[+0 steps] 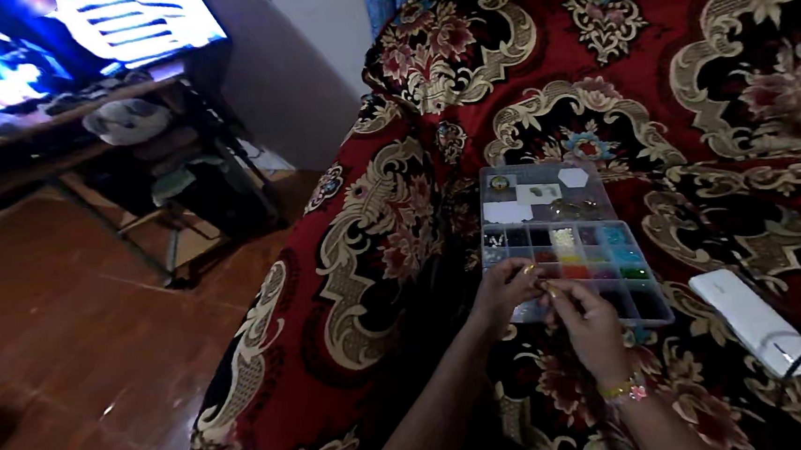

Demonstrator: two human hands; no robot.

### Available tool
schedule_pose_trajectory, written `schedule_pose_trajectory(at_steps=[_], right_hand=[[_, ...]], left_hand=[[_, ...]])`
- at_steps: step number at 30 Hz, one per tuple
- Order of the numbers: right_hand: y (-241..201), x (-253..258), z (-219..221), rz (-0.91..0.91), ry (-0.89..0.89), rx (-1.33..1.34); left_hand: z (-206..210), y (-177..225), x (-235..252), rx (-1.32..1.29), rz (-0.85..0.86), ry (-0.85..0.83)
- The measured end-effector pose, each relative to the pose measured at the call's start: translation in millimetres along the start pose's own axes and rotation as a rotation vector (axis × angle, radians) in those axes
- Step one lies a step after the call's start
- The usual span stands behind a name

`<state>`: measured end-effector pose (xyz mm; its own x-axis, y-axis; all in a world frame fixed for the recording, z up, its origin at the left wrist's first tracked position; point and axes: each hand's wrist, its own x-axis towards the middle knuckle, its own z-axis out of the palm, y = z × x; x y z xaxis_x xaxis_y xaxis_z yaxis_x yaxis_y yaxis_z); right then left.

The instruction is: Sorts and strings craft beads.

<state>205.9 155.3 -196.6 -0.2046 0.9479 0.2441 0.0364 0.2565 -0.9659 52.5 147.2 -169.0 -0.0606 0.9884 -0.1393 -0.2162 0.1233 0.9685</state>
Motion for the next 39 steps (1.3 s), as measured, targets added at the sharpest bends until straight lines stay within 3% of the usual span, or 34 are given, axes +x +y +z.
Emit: schedule_pose_trajectory(at_steps=[8,16,21,28,39], right_hand=[[1.4,0.8,1.2,-0.006,0.029,-0.012],[2.3,-0.3,4.5,-0.025,0.021,0.003],[3.8,0.0,4.3,-0.040,0.009,-0.010],[3.0,0.2,4.1,-0.032,0.020,0.001],[1.8,0.0,3.9,-0.014,0.005,0.008]], left_hand=[[-2.9,-4.6,-0.3,-0.002,0.047,-0.036],[0.5,-0.3,-2.8,0.035,0.067,0.030],[-4.1,-5.5,-0.3,0.007,0.095,-0.028],[0.9,1.7,-2.2,-0.037,-0.020,0.028],[-0.2,-4.9,-1.7,0.006,0.071,0.028]])
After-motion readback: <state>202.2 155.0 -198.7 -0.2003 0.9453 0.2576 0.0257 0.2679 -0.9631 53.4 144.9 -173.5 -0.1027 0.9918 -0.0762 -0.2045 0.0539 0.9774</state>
